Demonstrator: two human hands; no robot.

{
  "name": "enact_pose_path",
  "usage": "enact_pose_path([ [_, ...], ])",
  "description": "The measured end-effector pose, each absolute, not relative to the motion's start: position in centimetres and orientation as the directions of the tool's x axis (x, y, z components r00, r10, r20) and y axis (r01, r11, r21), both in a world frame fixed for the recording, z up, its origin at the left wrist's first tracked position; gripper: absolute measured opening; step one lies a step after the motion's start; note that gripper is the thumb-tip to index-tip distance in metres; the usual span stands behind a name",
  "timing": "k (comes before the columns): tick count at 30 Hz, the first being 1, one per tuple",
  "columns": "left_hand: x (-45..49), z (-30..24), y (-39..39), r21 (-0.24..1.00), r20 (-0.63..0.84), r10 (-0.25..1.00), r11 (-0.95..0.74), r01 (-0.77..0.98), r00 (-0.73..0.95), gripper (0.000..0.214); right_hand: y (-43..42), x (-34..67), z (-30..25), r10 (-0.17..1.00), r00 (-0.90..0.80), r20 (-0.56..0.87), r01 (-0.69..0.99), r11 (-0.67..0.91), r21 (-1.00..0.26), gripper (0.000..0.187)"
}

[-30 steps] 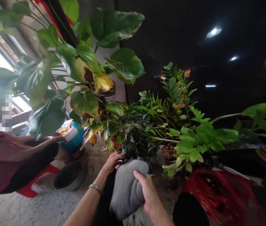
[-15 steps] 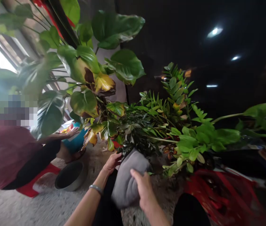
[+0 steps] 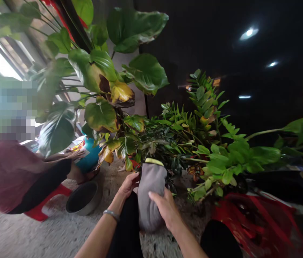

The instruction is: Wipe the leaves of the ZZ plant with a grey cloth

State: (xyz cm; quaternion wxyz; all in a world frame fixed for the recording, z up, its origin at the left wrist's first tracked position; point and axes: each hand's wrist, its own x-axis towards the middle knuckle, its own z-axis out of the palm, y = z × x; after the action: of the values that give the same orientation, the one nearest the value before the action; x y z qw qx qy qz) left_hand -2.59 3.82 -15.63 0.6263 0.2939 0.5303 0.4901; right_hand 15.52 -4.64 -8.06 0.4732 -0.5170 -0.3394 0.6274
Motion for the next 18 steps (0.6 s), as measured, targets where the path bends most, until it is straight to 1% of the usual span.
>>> enact_pose_path([
  [2, -2.6, -15.5, 3.8, 0.901, -0.354, 0.934, 0.326, -0.287, -0.051, 0.036, -6.6, 16.9, -7.8, 0.936, -0.077, -0.343, -0.260, -0.351, -0.900, 0.028],
  [3, -2.5, -15.4, 3.7, 0.907, -0.343, 0.938, 0.316, -0.278, -0.056, 0.036, -6.9, 17.4, -7.4, 0.943, -0.075, -0.325, -0.287, -0.332, -0.898, 0.030],
  [4, -2.4, -15.3, 3.7, 0.914, -0.333, 0.941, 0.306, -0.267, -0.061, 0.036, -6.7, 17.9, -6.9, 0.955, -0.039, -0.295, -0.322, -0.291, -0.901, 0.033],
  [6, -2.1, -15.0, 3.6, 0.925, -0.316, 0.946, 0.292, -0.242, -0.067, 0.038, -4.8, 18.4, -6.0, 0.967, 0.114, -0.230, -0.391, -0.169, -0.905, 0.038],
  [8, -1.6, -14.6, 3.5, 0.935, -0.303, 0.950, 0.283, -0.212, -0.068, 0.040, -2.3, 18.4, -5.6, 0.941, 0.245, -0.235, -0.456, -0.102, -0.884, 0.040],
  [9, -1.4, -14.4, 3.4, 0.940, -0.297, 0.952, 0.279, -0.198, -0.070, 0.040, -1.3, 18.3, -5.7, 0.926, 0.268, -0.264, -0.487, -0.106, -0.867, 0.039],
  [10, -1.3, -14.3, 3.3, 0.945, -0.288, 0.954, 0.270, -0.185, -0.077, 0.040, -0.7, 18.1, -6.1, 0.918, 0.261, -0.300, -0.513, -0.132, -0.848, 0.038],
  [12, -1.2, -14.2, 3.0, 0.957, -0.260, 0.958, 0.239, -0.167, -0.118, 0.039, -1.3, 17.9, -7.5, 0.908, 0.186, -0.375, -0.546, -0.223, -0.808, 0.035],
  [14, -1.4, -14.5, 2.8, 0.969, -0.217, 0.955, 0.186, -0.161, -0.203, 0.036, -3.9, 18.2, -9.5, 0.891, 0.098, -0.443, -0.546, -0.324, -0.772, 0.035],
  [16, -1.6, -14.6, 2.5, 0.978, -0.176, 0.927, 0.127, -0.164, -0.331, 0.035, -7.5, 19.3, -11.7, 0.858, 0.051, -0.511, -0.532, -0.410, -0.741, 0.039],
  [17, -1.6, -14.3, 2.3, 0.983, -0.151, 0.891, 0.089, -0.161, -0.428, 0.034, -9.4, 20.0, -12.7, 0.840, 0.015, -0.543, -0.523, -0.456, -0.720, 0.039],
  [18, -1.3, -13.8, 2.1, 0.988, -0.115, 0.841, 0.043, -0.147, -0.529, 0.033, -11.1, 20.9, -13.5, 0.828, 0.030, -0.560, -0.526, -0.463, -0.713, 0.040],
])
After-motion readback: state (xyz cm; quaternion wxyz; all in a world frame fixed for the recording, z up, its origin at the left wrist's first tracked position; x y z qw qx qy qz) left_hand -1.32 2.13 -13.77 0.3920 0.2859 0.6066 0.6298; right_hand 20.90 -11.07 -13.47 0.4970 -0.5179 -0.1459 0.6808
